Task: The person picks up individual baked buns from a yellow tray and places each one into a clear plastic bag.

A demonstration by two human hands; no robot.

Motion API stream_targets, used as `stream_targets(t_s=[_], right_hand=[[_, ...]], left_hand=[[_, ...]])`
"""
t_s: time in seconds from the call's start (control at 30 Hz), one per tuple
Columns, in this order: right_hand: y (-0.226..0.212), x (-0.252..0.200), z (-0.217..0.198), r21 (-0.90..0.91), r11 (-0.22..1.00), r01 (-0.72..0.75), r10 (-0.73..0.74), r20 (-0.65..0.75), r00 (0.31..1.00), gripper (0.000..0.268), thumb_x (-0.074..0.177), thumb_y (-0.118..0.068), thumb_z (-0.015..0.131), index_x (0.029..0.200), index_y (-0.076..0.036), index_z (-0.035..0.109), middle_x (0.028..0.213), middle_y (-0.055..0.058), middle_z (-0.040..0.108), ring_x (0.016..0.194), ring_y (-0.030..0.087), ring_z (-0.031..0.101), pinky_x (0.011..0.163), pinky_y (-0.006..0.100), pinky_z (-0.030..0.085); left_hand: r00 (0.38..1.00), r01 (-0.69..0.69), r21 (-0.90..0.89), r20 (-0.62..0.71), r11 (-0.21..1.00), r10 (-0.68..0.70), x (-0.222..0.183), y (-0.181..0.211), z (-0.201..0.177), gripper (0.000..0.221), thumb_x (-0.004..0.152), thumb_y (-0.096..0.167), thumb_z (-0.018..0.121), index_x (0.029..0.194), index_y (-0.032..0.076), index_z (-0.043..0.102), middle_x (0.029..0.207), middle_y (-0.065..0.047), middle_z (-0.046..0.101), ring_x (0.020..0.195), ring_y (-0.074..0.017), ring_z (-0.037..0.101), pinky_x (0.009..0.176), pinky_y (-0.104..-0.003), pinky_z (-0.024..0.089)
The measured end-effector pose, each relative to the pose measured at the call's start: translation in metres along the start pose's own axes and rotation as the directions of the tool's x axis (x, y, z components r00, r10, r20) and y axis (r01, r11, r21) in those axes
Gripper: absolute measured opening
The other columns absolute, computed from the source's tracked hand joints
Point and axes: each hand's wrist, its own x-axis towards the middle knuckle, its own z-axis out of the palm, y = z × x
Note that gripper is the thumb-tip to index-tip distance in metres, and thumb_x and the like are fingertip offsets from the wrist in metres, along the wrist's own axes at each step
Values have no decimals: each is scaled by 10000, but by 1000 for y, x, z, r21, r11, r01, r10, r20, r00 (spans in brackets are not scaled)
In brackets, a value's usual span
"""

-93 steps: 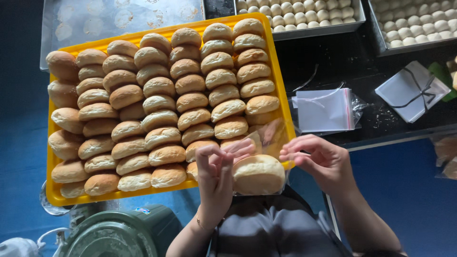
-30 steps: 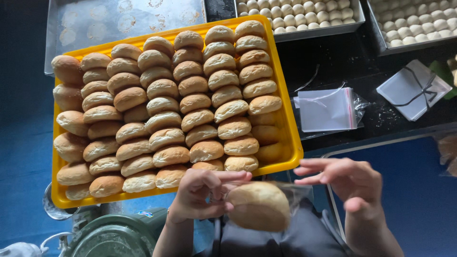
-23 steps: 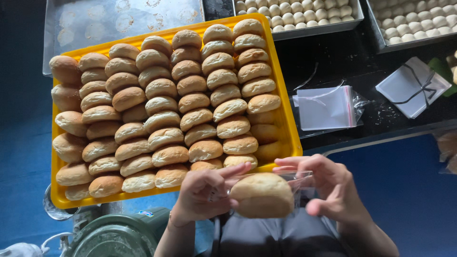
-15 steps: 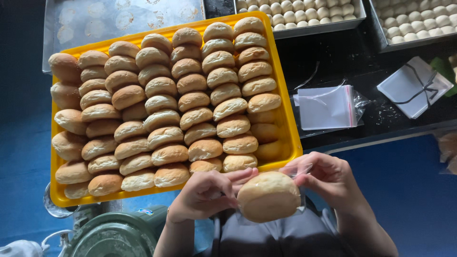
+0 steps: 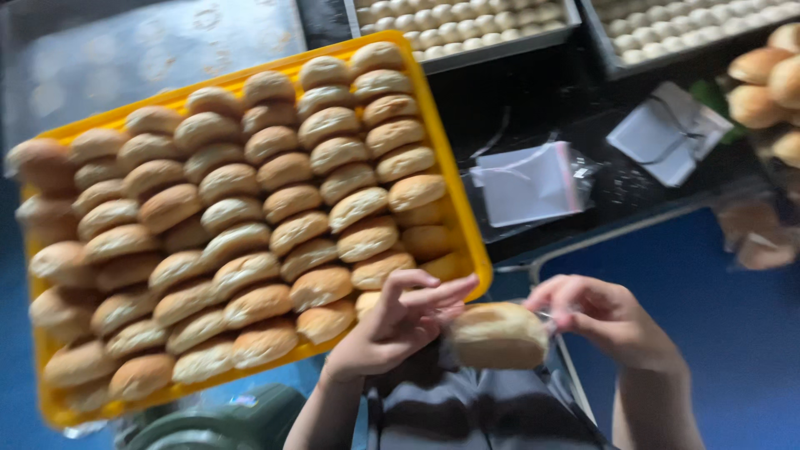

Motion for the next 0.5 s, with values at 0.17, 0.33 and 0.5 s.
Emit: stream_targets(t_s=[0.17,0.33,0.5], right_hand=[[6,-104,-90,-263,941,-211,61,-483,874,352,1012,-334,568,838,-68,719,1298,246,726,1128,309,739,831,440,608],[58,-213,-231,-208,798,-566,46,-915,402,58,1018,-43,612,1055,-81,635,1181,108,709,963,203,681,700,308,466],[86,-242,-331,-253,829,-500,-356,-927,-121,122,1106,-181,715,1079,-170,597,1010,74,671,785,118,693,542,261,593]], left_hand=[[998,-43,104,45,994,38,39,-29,1,552,986,-166,352,1442,144,325,1674,-334,165,1638,-401,51,1331,-531,87],[999,28,159,-33,987,-23,63,-49,11,437,980,-161,402,1340,88,417,1625,-346,274,1611,-432,139,1307,-543,134],[989,116,249,-116,962,-89,81,-67,10,252,1031,-27,473,1265,61,502,1572,-324,394,1562,-440,300,1274,-535,226]])
